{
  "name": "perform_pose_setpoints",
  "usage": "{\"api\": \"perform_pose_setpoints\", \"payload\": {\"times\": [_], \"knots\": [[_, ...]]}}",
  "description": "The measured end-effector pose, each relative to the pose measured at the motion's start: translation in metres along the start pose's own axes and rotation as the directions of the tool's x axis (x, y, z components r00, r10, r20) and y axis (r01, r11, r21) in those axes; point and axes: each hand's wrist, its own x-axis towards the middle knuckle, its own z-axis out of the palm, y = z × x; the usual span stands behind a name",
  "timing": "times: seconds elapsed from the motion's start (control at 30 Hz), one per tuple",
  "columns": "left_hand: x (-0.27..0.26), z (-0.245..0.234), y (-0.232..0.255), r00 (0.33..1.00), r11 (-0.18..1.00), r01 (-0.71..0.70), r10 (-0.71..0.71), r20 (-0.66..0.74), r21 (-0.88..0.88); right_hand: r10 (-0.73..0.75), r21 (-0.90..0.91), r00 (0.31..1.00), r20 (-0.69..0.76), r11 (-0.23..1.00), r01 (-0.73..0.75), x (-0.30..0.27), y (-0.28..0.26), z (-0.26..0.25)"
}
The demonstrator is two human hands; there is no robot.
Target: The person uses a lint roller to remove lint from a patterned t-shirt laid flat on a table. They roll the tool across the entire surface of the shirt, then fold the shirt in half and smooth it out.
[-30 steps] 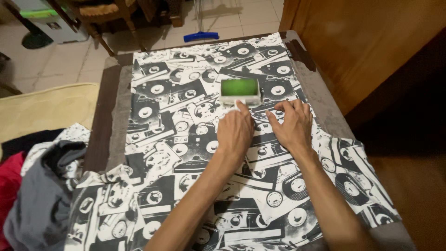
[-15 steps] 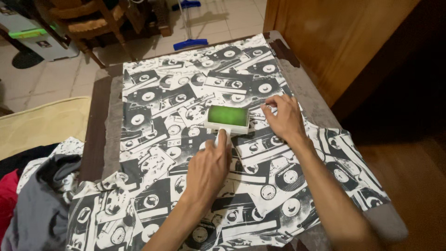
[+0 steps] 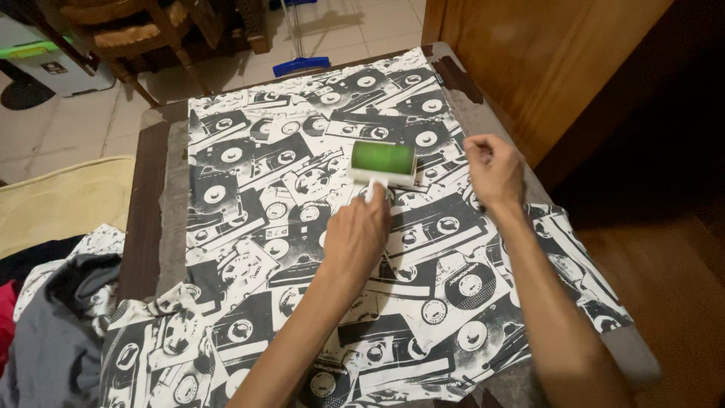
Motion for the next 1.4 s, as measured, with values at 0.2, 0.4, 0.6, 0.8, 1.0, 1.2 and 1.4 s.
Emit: {"api": "perform_pose_setpoints", "payload": {"times": [0.2, 0.4, 0.6, 0.8, 1.0, 1.2, 1.4], "knots": [[0.017, 0.015, 0.008, 0.996, 0.998, 0.012, -0.019, 0.089, 0.069, 0.189, -0.155, 0.951, 0.246, 0.976, -0.154, 0.008, 0.003, -0.034], [-0.017, 0.001, 0.011, 0.997, 0.982, -0.078, 0.073, 0.038, 0.175, 0.198, -0.266, 0.883, 0.425, 0.960, -0.088, -0.005, -0.012, -0.044], [0.004, 0.017, 0.005, 0.998, 0.989, -0.050, 0.042, 0.054, 0.142, -0.076, -0.048, 0.938, 0.339, 0.994, 0.098, -0.030, 0.003, -0.051], [0.058, 0.055, -0.009, 0.987, 0.991, -0.075, 0.090, -0.131, 0.111, -0.147, -0.115, 0.951, 0.271, 0.976, 0.184, -0.029, 0.004, -0.042], [0.100, 0.058, -0.009, 0.993, 1.000, -0.002, 0.000, -0.114, -0.021, -0.178, -0.102, 0.951, 0.252, 0.973, 0.209, -0.029, 0.003, -0.042], [0.072, 0.045, 0.006, 0.999, 0.993, 0.013, -0.017, 0.032, 0.118, -0.062, -0.167, 0.951, 0.302, 0.979, 0.116, -0.030, -0.004, -0.042], [0.063, 0.048, 0.006, 0.997, 0.975, -0.061, 0.069, -0.033, 0.212, -0.042, -0.209, 0.940, 0.338, 0.971, 0.118, -0.030, -0.007, -0.045]]}}
